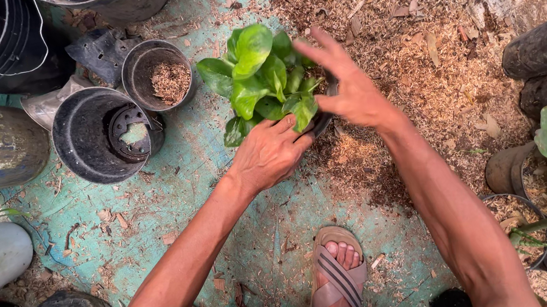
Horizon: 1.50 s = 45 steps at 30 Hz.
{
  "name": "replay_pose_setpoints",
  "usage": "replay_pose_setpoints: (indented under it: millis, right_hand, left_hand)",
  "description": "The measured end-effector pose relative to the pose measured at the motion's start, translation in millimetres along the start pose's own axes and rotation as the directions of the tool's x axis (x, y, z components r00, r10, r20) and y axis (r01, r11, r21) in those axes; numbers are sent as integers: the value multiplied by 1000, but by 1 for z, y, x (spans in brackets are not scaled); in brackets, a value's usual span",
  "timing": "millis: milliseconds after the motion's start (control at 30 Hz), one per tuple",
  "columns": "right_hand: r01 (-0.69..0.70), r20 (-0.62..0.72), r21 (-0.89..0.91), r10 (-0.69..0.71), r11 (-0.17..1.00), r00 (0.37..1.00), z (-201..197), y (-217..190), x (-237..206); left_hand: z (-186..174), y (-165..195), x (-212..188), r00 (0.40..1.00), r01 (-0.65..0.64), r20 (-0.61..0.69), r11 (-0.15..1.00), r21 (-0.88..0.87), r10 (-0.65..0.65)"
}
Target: The person removes a plant from a small black nursery bag and places it into a larger black plastic pot. They add wood shavings around the plant's base, pat the material down, and adjust the plant's position to secure it in the new container.
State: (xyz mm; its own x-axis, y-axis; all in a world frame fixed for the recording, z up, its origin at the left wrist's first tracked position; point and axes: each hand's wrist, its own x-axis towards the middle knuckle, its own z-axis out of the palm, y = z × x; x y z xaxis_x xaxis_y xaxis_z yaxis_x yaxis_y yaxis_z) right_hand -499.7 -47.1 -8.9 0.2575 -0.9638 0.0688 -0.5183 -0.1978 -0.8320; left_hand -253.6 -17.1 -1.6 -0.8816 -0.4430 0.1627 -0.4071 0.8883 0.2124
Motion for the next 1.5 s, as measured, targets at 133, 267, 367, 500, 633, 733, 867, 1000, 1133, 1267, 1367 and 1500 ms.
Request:
replay_pose_setpoints:
  millis: [133,267,367,500,633,733,867,1000,1133,1267,1367,1500]
  right_hand:
    - [-167,-225,197,210,966,951,-30,23,-14]
    - [-333,-245,-626,227,705,942,-28,60,-32]
    - [-308,-95,-733,357,607,929,-12,82,-59]
    - [-477,-408,-693,252,541,878,-6,102,-85]
    - [-528,-438,-640,299,559,848,3,112,-100]
    - [-505,-475,-645,217,573,853,-7,116,-111]
    - [-558,-554,-671,170,488,815,-14,116,-112]
    - [-429,-377,-680,217,595,900,23,106,-120]
    - [-507,-443,-578,276,639,853,30,102,-120]
    - [-514,-584,248,550,821,597,6,81,-96]
    - [-53,-412,853,733,519,541,-7,43,-75]
    - [252,-216,965,765,72,606,0,-12,-51]
  left_hand:
    - [-3,-5,0,976,-99,-180,987,128,121]
    - [-12,-18,14,983,-120,-99,956,267,151]
    - [-23,-30,21,990,-118,-34,951,286,133]
    - [-34,-35,20,989,-135,-20,941,310,148]
    - [-41,-37,22,983,-174,-3,936,305,183]
    - [-48,-39,21,977,-176,-49,913,368,208]
    - [-57,-41,20,983,-179,30,931,317,179]
    - [-58,-42,19,986,-152,-22,939,309,167]
    - [-53,-40,20,987,-146,-19,941,306,160]
    - [-50,-43,18,988,-134,-19,924,359,150]
    - [-48,-48,16,984,-119,-71,901,417,164]
    - [-41,-54,13,982,-127,-77,909,396,171]
